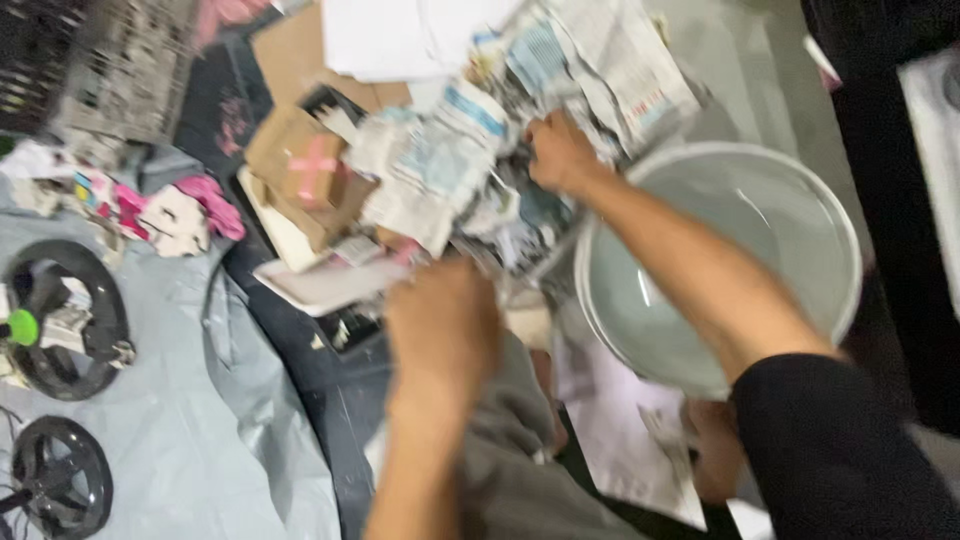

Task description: The person sits on the floor and repeatedly picks up small objects, wraps them in newspaper, and places them on a nearby shelf. The process involves unfolding newspaper, wrapping the object, and stacking the wrapped items.

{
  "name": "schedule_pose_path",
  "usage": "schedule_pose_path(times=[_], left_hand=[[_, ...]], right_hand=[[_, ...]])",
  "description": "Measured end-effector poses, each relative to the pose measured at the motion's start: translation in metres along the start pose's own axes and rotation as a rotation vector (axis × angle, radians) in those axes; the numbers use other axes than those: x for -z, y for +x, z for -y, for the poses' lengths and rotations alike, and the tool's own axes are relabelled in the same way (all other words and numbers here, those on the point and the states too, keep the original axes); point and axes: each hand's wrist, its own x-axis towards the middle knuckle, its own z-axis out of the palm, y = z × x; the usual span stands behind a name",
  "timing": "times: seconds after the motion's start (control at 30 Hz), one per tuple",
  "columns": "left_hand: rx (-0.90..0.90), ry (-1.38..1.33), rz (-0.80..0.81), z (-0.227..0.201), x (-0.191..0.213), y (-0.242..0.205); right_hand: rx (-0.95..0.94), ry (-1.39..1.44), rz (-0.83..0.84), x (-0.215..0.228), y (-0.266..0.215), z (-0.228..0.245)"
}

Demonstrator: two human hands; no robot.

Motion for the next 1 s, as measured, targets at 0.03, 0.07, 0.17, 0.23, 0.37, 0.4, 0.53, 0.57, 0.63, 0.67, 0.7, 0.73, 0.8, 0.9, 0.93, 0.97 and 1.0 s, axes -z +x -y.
schedule_pose_path(times=[0.03, 0.07, 0.17, 0.23, 0.37, 0.4, 0.53, 0.57, 0.63, 0.67, 0.7, 0.73, 0.8, 0.9, 0.93, 0.97, 1.0], left_hand=[[-0.019, 0.101, 0.095, -0.01, -0.003, 0.003], [-0.066, 0.071, 0.217, -0.021, -0.009, 0.003], [-0.168, 0.03, 0.267, -0.041, -0.03, -0.011], [-0.221, 0.013, 0.312, -0.048, -0.036, -0.008], [-0.244, -0.047, 0.273, -0.044, -0.034, -0.003], [-0.239, -0.041, 0.274, -0.043, -0.033, -0.003], [-0.22, -0.057, 0.264, -0.046, -0.033, -0.005], [-0.217, -0.07, 0.255, -0.047, -0.034, -0.005], [-0.232, -0.071, 0.252, -0.049, -0.036, -0.007], [-0.238, -0.076, 0.254, -0.049, -0.036, -0.01], [-0.246, -0.088, 0.24, -0.05, -0.036, -0.01], [-0.248, -0.098, 0.225, -0.051, -0.036, -0.011], [-0.251, -0.105, 0.218, -0.051, -0.034, -0.012], [-0.261, -0.09, 0.231, -0.052, -0.029, -0.007], [-0.266, -0.08, 0.249, -0.053, -0.028, -0.008], [-0.27, -0.07, 0.268, -0.054, -0.028, -0.007], [-0.267, -0.071, 0.282, -0.053, -0.029, -0.008]], right_hand=[[0.013, 0.017, -0.064, -0.007, 0.017, 0.008], [0.016, 0.038, -0.112, -0.014, 0.028, 0.014], [0.273, 0.137, -0.501, -0.041, 0.041, 0.033], [0.084, 0.146, -0.315, -0.042, 0.05, 0.033], [0.022, -0.057, 0.008, -0.041, 0.053, 0.019], [0.043, -0.182, 0.084, -0.038, 0.053, 0.01], [-0.041, -0.409, 0.531, -0.013, 0.063, -0.031], [-0.048, -0.426, 0.536, -0.003, 0.067, -0.042], [-0.082, -0.429, 0.254, 0.009, 0.076, -0.058], [-0.115, -0.413, -0.029, 0.012, 0.078, -0.063], [-0.091, -0.53, -0.049, 0.014, 0.077, -0.068], [-0.061, -0.644, -0.07, 0.012, 0.076, -0.07], [0.031, -0.729, -0.015, 0.004, 0.072, -0.067], [0.118, -0.633, 0.282, -0.008, 0.067, -0.054], [0.081, -0.585, 0.443, -0.016, 0.064, -0.048], [0.086, -0.593, 0.423, -0.019, 0.064, -0.044], [0.098, -0.597, 0.409, -0.026, 0.062, -0.035]])
